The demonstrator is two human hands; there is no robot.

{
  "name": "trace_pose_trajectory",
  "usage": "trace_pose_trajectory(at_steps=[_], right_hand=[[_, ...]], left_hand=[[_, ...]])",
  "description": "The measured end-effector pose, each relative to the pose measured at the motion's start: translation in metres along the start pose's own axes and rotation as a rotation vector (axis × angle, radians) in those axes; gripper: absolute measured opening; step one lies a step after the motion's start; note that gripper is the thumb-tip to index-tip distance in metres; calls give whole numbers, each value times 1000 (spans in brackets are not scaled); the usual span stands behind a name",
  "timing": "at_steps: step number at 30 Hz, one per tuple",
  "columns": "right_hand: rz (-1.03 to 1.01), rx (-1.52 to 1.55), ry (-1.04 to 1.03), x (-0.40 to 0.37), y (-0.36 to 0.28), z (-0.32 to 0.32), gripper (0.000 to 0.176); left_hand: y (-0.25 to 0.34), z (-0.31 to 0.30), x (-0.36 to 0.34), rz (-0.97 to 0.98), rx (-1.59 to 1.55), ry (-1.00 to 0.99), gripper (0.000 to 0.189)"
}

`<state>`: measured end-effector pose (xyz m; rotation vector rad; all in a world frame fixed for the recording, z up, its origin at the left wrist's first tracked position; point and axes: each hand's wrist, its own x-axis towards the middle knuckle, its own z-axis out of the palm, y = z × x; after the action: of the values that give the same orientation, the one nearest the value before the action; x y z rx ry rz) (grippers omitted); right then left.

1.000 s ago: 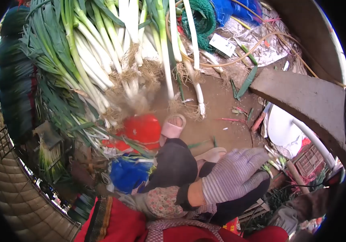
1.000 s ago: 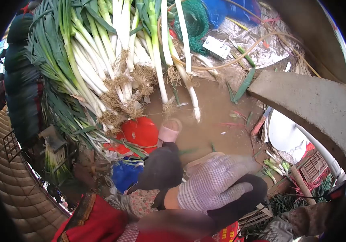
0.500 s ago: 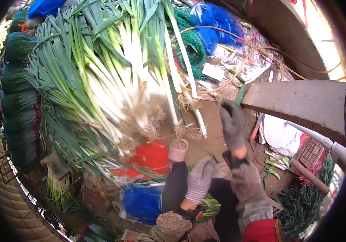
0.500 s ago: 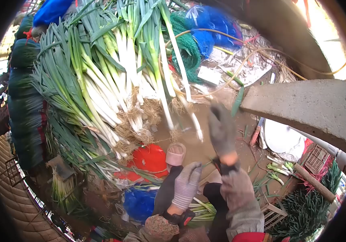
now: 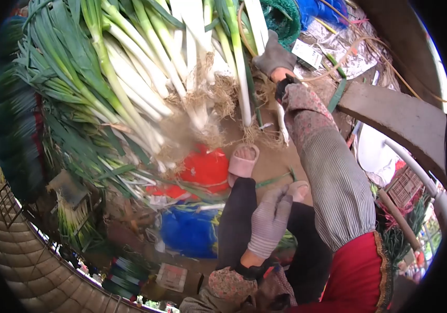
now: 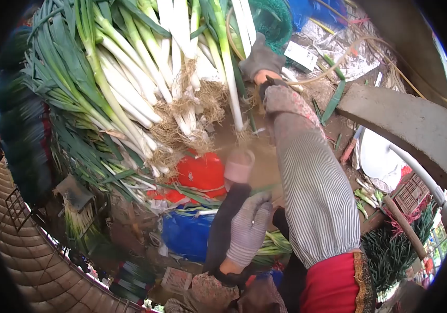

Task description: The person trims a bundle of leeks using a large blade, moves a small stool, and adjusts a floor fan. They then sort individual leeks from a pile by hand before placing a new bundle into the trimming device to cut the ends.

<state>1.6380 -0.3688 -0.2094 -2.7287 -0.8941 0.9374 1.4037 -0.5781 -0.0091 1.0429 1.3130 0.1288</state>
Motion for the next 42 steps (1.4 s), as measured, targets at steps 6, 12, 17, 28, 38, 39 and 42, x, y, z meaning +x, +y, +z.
trace_pose_trajectory(at_steps=[6,12,17,28,38,39,42], right_hand=[[-417,512,44,-58,56,-75,45],[-173,623,-145,-132,111,76,44],[74,562,-101,-120,58,138,59],[-155,771,-170,-180,41,-15,36],[204,636,-636,-375,28,-184,53],[59,588,-502,-403,43,-176,51],[55,693,-447,-429,37,-207,58]], left_hand=[[8,7,1,32,-32,18,23],[-12,9,-6,-92,-23,52,23],[-12,2,-6,-151,-40,57,22],[-21,-18,9,-26,-252,386,20],[58,-41,-6,-215,-747,-274,34],[76,-40,-6,-253,-739,-320,36],[103,-28,-11,-137,-589,-437,46]])
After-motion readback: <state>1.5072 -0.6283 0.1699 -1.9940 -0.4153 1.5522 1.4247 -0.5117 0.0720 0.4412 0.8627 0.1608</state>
